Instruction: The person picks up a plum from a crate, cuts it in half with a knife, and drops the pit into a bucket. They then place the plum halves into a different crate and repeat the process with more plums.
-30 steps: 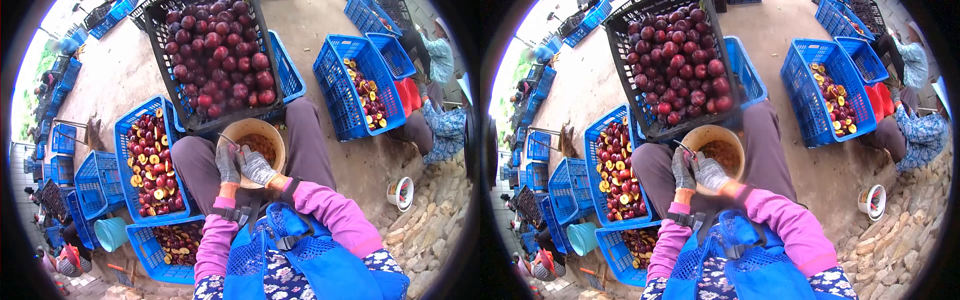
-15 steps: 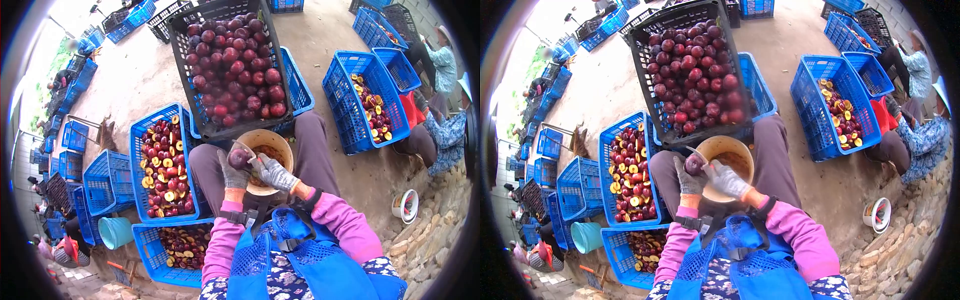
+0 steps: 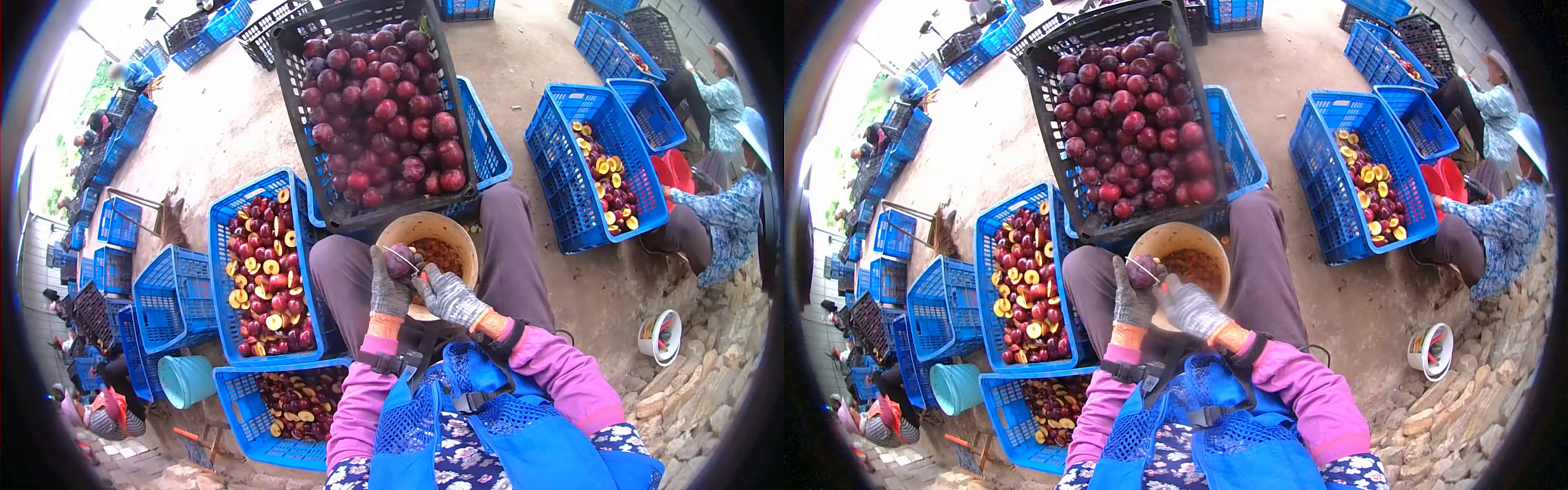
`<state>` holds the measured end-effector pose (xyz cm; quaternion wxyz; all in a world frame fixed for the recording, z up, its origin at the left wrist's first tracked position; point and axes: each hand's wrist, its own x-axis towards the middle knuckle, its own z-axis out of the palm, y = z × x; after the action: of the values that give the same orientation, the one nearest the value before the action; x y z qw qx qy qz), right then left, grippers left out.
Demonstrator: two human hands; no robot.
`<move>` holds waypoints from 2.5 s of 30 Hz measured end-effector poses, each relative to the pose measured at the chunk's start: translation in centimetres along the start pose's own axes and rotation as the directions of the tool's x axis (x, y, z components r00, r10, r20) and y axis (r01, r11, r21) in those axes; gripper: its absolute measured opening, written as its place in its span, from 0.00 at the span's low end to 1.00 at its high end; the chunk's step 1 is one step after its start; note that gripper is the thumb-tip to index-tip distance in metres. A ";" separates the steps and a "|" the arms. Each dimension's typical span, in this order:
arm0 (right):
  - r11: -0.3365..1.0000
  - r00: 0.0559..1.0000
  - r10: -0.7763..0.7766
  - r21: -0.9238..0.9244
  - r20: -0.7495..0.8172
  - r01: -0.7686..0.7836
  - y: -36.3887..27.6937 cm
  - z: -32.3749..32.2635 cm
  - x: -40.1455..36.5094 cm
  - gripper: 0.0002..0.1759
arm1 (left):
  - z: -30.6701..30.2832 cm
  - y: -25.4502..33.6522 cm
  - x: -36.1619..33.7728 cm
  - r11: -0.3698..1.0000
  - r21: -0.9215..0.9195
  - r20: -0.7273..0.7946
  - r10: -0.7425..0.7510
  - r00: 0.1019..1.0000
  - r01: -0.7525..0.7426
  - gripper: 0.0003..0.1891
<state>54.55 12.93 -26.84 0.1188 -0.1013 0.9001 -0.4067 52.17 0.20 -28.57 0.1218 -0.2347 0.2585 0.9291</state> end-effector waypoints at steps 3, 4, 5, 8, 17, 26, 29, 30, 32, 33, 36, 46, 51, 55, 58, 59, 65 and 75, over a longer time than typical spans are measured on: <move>0.997 0.999 0.052 -0.051 0.006 -0.051 -0.4 -0.1 -0.1 0.18 | -0.2 -0.4 0.3 1.000 0.014 0.019 -0.004 1.000 0.004 0.30; 0.992 0.997 0.074 -0.104 0.005 -0.073 -0.6 -0.3 -0.1 0.17 | -0.1 -0.5 0.3 1.000 0.009 0.008 -0.014 1.000 0.014 0.28; 0.992 0.997 0.075 -0.105 0.003 -0.074 -0.9 -0.6 -0.1 0.17 | 0.0 -0.6 0.4 1.000 0.009 0.009 -0.015 1.000 0.015 0.28; 0.986 0.999 -0.010 -0.168 0.041 0.017 -1.2 -0.8 -0.1 0.17 | 0.5 -0.6 0.1 1.000 -0.007 -0.013 0.002 1.000 -0.002 0.27; 0.991 0.997 0.058 -0.122 0.050 -0.051 -0.9 0.6 0.4 0.17 | -0.9 -0.4 1.3 0.995 0.070 0.101 0.057 0.993 -0.064 0.21; 0.994 0.998 0.060 -0.087 -0.032 -0.063 -0.4 2.1 0.7 0.17 | -1.0 0.6 2.1 0.992 0.105 0.076 0.060 0.995 -0.067 0.20; 0.965 0.994 -0.113 -0.237 -0.008 0.108 -0.3 2.1 0.6 0.15 | 0.0 1.1 1.9 0.886 0.392 0.173 0.195 0.965 -0.249 0.22; 0.979 0.985 -0.132 -0.169 -0.107 0.112 -0.2 2.2 0.7 0.17 | 0.5 1.4 1.7 0.857 0.453 0.174 0.185 0.967 -0.246 0.24; 0.987 0.967 -0.145 -0.103 -0.211 0.126 0.2 2.3 1.2 0.20 | 1.7 2.0 1.5 0.825 0.510 0.179 0.177 0.968 -0.245 0.26; 0.985 0.953 -0.169 -0.082 -0.252 0.153 0.5 2.2 1.6 0.19 | 2.4 2.4 1.7 0.790 0.563 0.175 0.173 0.969 -0.243 0.24; 0.993 0.958 -0.122 -0.027 -0.260 0.119 1.2 1.5 2.4 0.18 | 2.0 2.3 3.0 0.875 0.458 0.186 0.079 0.979 -0.158 0.21; 0.985 0.992 -0.123 -0.127 -0.031 0.119 0.8 -1.0 2.7 0.14 | 2.7 3.8 -0.5 -0.028 0.970 0.235 0.370 0.899 -0.242 0.43; 0.979 0.992 -0.097 -0.185 -0.075 0.081 0.1 -0.5 2.6 0.13 | 1.6 4.3 1.1 0.620 0.725 0.202 0.225 0.953 -0.300 0.37; 0.977 0.988 -0.047 -0.211 -0.145 0.016 0.1 0.5 2.0 0.12 | 2.3 3.3 0.6 0.822 0.524 0.067 0.221 0.973 -0.223 0.33; 0.980 0.977 -0.048 -0.199 -0.205 0.007 0.6 1.7 2.3 0.12 | 2.7 3.1 0.4 0.301 0.878 0.268 0.333 0.904 -0.372 0.36; 0.984 0.968 -0.051 -0.178 -0.244 0.007 0.7 1.9 2.5 0.12 | 3.8 3.3 -0.2 0.040 0.927 0.343 0.319 0.884 -0.374 0.39; 0.993 0.976 -0.053 -0.114 -0.212 0.029 0.7 2.1 2.4 0.12 | -0.3 1.5 2.2 0.957 0.248 0.204 0.100 0.974 -0.150 0.23; 0.997 0.982 -0.019 -0.078 -0.186 0.005 1.5 2.1 2.5 0.18 | 1.7 2.1 1.1 0.768 0.564 0.230 0.208 0.951 -0.305 0.36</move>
<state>52.71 11.68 -29.65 0.0272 -0.0727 0.9217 -0.3801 49.82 -0.50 -26.93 0.0802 -0.0747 0.5549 0.8246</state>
